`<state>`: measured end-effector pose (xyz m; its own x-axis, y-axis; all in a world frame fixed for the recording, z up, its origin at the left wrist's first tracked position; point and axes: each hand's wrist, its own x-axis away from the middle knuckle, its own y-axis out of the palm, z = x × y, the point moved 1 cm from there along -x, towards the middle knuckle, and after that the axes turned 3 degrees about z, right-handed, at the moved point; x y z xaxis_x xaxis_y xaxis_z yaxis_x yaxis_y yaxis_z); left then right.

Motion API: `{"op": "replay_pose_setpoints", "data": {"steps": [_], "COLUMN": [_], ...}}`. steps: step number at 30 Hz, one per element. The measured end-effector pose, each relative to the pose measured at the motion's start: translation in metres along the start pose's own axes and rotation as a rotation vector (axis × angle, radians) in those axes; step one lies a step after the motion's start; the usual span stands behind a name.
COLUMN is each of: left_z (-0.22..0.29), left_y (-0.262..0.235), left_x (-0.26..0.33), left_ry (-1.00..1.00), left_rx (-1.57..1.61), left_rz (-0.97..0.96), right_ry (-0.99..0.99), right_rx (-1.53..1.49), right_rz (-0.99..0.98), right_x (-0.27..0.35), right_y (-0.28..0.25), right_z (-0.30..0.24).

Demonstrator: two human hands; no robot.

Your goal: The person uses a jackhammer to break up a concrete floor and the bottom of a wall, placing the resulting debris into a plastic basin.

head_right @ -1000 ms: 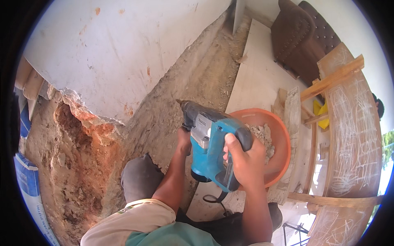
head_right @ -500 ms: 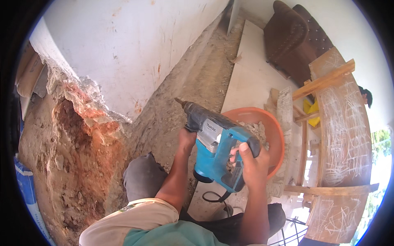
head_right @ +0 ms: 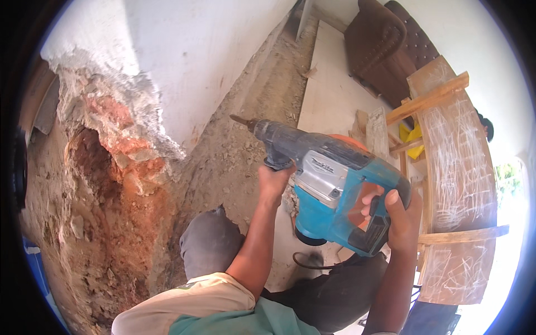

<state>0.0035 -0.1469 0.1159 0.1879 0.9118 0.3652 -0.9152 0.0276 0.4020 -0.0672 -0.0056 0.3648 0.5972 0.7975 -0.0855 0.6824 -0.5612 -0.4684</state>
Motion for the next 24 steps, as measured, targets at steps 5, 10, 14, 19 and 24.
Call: {"op": "replay_pose_setpoints", "data": {"steps": [5,10,14,19,24], "left_z": [0.010,-0.008,-0.016,-0.061,-0.059], "left_y": [-0.013,-0.021,-0.010,-0.024,0.011], "left_x": [0.001,-0.020,-0.021,-0.048,-0.030], "left_ry": [-0.020,0.004,0.046,0.103,0.168], "left_rx": [-0.039,-0.327,-0.579,-0.734,-0.659], "left_rz": [0.086,0.153,0.160,0.192,0.207], "right_ry": [0.028,0.126,0.245,0.337,0.307], "right_rx": [-0.090,-0.282,-0.463,-0.575,-0.686], "right_rz": [-0.022,0.004,0.064,0.003,-0.075], "right_x": [0.005,0.002,-0.013,-0.030,-0.049], "right_y": [0.010,0.012,-0.013,-0.026,-0.041], "right_z": [0.017,0.059,0.109,0.161,0.190]}}
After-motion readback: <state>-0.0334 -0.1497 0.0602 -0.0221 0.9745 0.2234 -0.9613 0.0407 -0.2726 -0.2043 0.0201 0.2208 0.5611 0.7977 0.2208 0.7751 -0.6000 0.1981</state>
